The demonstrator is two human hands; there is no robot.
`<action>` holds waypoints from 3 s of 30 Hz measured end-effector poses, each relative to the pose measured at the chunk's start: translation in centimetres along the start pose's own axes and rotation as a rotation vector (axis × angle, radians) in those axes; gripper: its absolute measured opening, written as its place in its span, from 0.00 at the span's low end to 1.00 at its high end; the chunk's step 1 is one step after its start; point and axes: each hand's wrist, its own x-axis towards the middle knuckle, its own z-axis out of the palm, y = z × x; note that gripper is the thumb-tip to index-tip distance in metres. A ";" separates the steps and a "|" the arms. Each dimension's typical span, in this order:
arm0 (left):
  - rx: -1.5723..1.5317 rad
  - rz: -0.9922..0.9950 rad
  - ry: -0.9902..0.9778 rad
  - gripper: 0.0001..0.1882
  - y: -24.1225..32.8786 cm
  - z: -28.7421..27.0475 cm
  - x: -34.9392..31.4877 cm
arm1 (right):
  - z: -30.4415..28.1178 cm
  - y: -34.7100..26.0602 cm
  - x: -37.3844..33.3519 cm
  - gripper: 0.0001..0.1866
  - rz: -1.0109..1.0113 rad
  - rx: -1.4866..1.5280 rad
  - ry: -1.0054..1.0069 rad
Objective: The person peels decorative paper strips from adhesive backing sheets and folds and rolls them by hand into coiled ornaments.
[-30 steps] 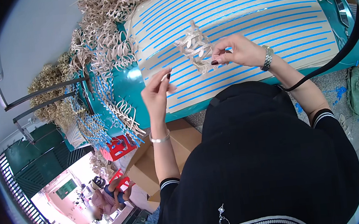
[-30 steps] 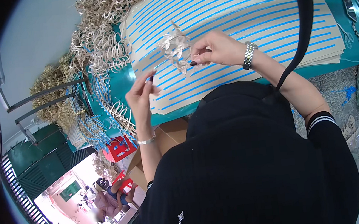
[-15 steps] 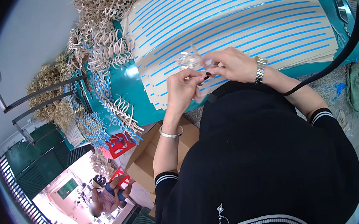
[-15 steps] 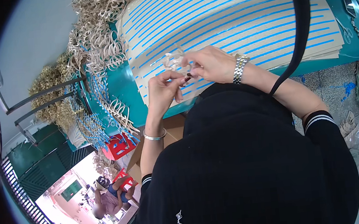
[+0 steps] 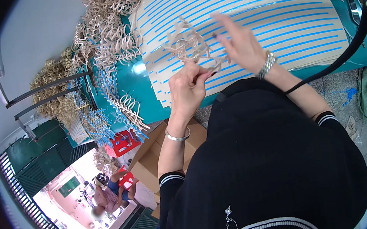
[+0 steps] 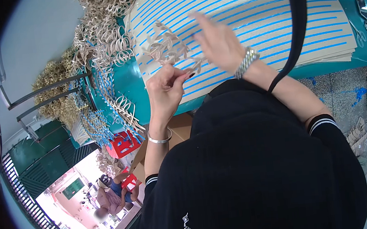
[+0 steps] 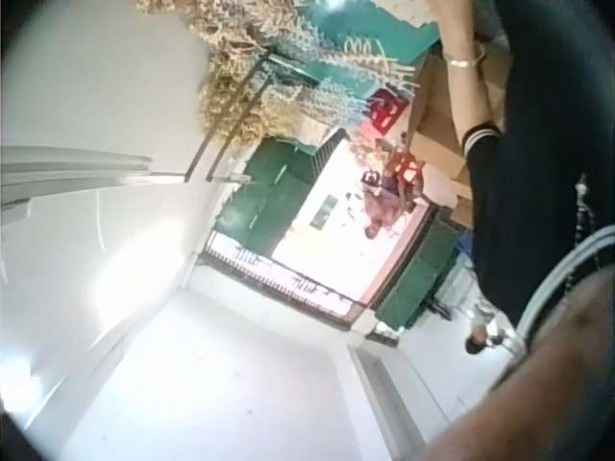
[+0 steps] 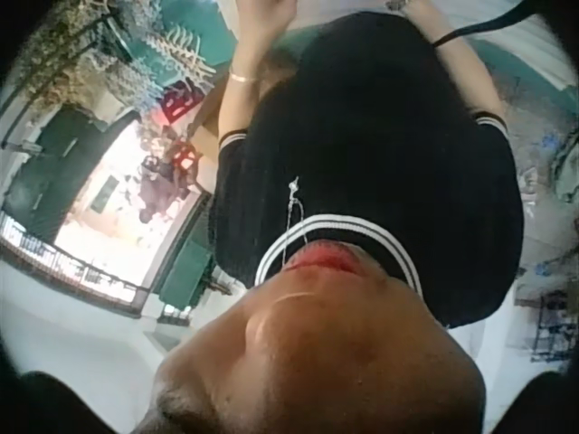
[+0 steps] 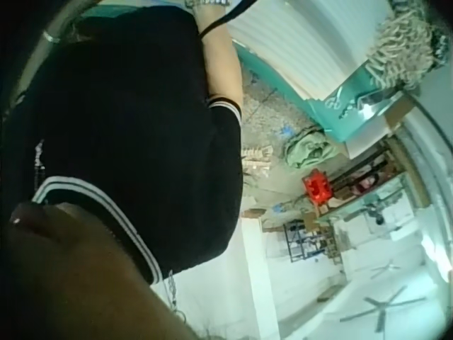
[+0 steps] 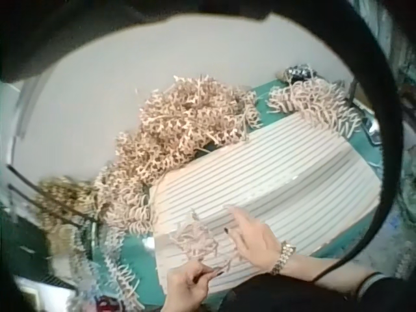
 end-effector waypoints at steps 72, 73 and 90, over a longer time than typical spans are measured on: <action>-1.284 -0.140 0.094 0.11 -5.1 -0.1 0.0 | -2.6 3.6 2.0 0.09 0.159 0.579 -0.530; -1.292 -0.143 0.088 0.11 -5.4 0.0 0.0 | -2.7 3.6 2.0 0.09 0.175 0.595 -0.541; -1.190 -0.080 0.089 0.10 -6.9 0.3 -0.1 | -3.5 4.5 1.3 0.10 0.337 0.597 -0.727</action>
